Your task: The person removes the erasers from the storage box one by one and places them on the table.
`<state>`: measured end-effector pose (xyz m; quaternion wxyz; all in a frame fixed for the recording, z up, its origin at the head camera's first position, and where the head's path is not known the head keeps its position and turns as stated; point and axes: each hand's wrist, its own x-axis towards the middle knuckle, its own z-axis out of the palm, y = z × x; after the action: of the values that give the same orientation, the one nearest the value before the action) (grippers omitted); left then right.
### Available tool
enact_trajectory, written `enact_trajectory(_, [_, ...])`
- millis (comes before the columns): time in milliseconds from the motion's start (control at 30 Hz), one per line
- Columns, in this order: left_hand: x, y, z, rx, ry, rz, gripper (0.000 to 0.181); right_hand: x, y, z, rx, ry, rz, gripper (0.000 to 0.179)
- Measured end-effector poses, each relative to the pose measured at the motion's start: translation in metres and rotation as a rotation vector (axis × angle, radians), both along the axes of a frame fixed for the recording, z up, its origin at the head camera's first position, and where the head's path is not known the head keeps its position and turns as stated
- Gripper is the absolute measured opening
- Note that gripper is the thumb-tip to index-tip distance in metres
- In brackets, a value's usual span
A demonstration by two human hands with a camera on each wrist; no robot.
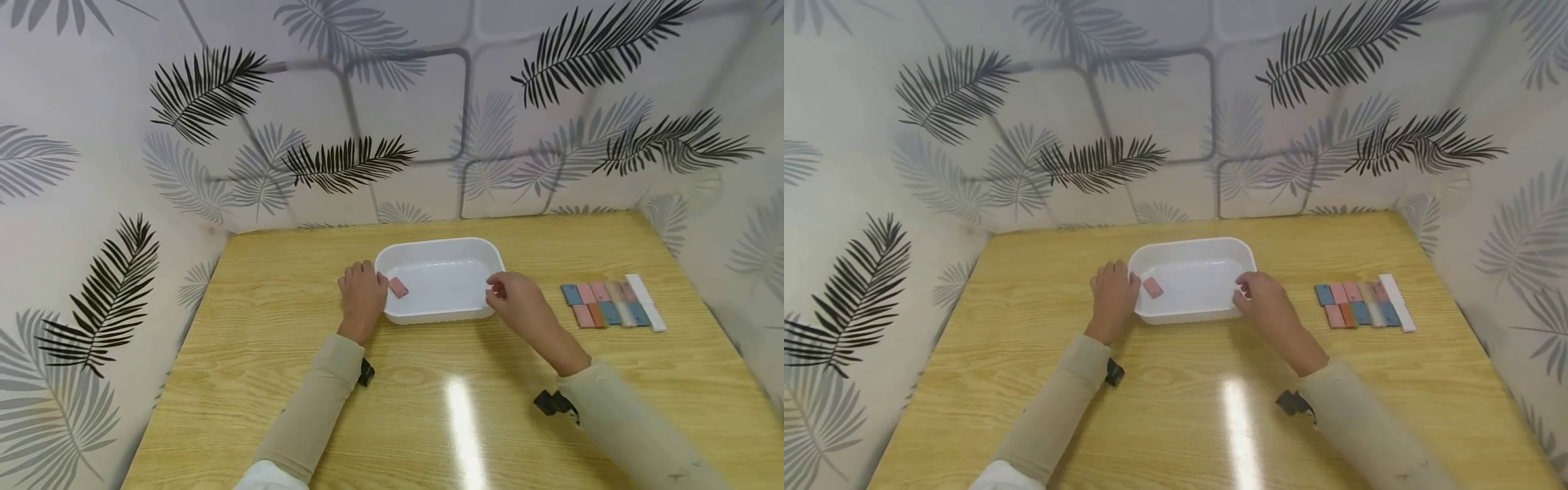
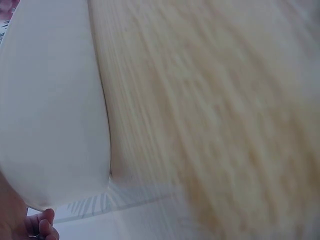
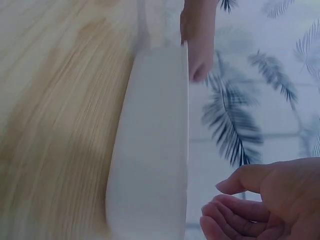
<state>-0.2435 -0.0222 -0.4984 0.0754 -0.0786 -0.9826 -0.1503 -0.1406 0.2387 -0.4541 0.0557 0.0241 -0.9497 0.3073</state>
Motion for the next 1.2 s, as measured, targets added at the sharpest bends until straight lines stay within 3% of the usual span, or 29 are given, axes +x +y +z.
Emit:
enact_trajectory(100, [-0.001, 0.000, 0.001, -0.005, -0.005, 0.003, 0.029, -0.016, -0.029, -0.002, -0.003, 0.005, 0.071, 0.024])
enact_trajectory(233, [0.002, -0.001, -0.001, -0.009, -0.001, 0.005, 0.029, -0.036, -0.064, -0.016, -0.014, -0.021, 0.119, 0.024])
enact_trajectory(467, [0.008, -0.002, -0.011, -0.027, -0.012, 0.001, 0.029, -0.053, -0.106, -0.043, -0.017, -0.176, 0.101, 0.027])
enact_trajectory(767, [0.001, -0.003, -0.004, 0.004, 0.085, -0.003, 0.025, -0.086, -0.129, -0.045, 0.027, -0.237, 0.062, 0.030])
enact_trajectory(1000, [0.002, -0.004, -0.003, 0.001, 0.098, -0.005, 0.024, -0.096, -0.137, -0.051, 0.014, -0.207, 0.047, 0.036])
enact_trajectory(1200, [0.001, -0.002, -0.001, 0.006, 0.091, -0.004, 0.024, -0.100, -0.141, -0.046, 0.018, -0.260, 0.024, 0.035])
